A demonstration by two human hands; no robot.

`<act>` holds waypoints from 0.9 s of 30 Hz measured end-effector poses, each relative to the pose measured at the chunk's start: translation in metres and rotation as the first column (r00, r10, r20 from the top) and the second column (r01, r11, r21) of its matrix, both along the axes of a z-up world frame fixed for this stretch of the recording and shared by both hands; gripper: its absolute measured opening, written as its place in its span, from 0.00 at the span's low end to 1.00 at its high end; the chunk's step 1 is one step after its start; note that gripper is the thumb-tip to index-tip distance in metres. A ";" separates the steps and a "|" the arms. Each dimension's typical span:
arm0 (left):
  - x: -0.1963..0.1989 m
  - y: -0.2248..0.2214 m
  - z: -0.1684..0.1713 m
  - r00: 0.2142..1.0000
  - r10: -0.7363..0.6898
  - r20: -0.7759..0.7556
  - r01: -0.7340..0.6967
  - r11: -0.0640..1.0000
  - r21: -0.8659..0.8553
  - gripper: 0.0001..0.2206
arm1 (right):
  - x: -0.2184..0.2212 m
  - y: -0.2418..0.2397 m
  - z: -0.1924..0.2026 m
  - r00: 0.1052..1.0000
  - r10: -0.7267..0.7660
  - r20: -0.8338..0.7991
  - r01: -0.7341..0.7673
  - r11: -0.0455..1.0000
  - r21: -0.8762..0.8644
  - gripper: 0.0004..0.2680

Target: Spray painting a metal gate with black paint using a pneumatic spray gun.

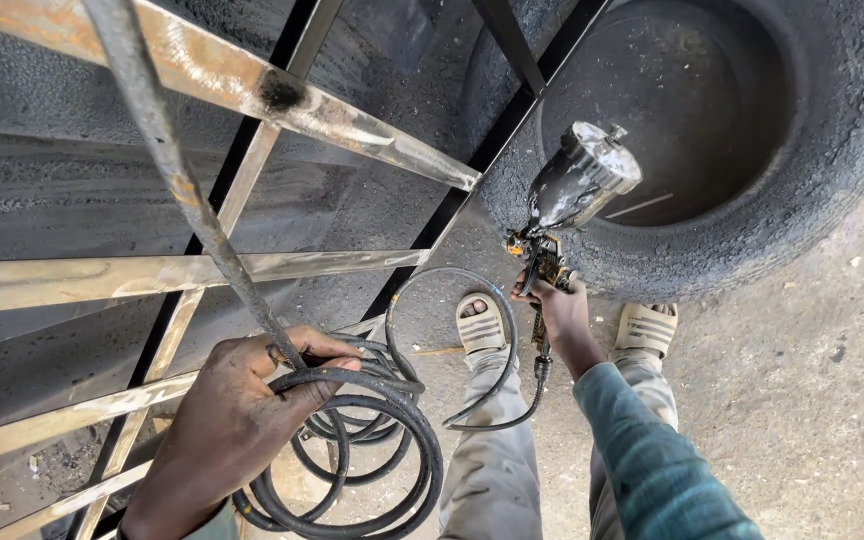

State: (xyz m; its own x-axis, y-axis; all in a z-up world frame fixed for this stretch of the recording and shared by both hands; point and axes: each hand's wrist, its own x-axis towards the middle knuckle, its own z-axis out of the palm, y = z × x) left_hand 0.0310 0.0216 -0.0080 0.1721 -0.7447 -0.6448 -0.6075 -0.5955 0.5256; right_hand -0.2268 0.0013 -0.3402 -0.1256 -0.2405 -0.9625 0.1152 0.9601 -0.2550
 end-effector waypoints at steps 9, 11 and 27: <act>0.000 0.003 -0.006 1.000 -0.025 0.012 0.025 0.999 0.023 0.10 | -0.007 -0.035 -0.002 0.968 -0.073 0.239 0.185 0.851 -0.491 0.06; 0.000 0.003 -0.009 0.998 -0.038 0.049 0.034 0.996 0.078 0.10 | -0.007 -0.041 -0.003 0.977 -0.141 0.158 0.203 0.835 -0.512 0.07; 0.015 0.023 -0.015 0.994 -0.014 0.112 -0.020 0.955 0.296 0.10 | 0.014 0.023 -0.019 0.991 -0.110 0.077 0.118 0.987 -0.109 0.19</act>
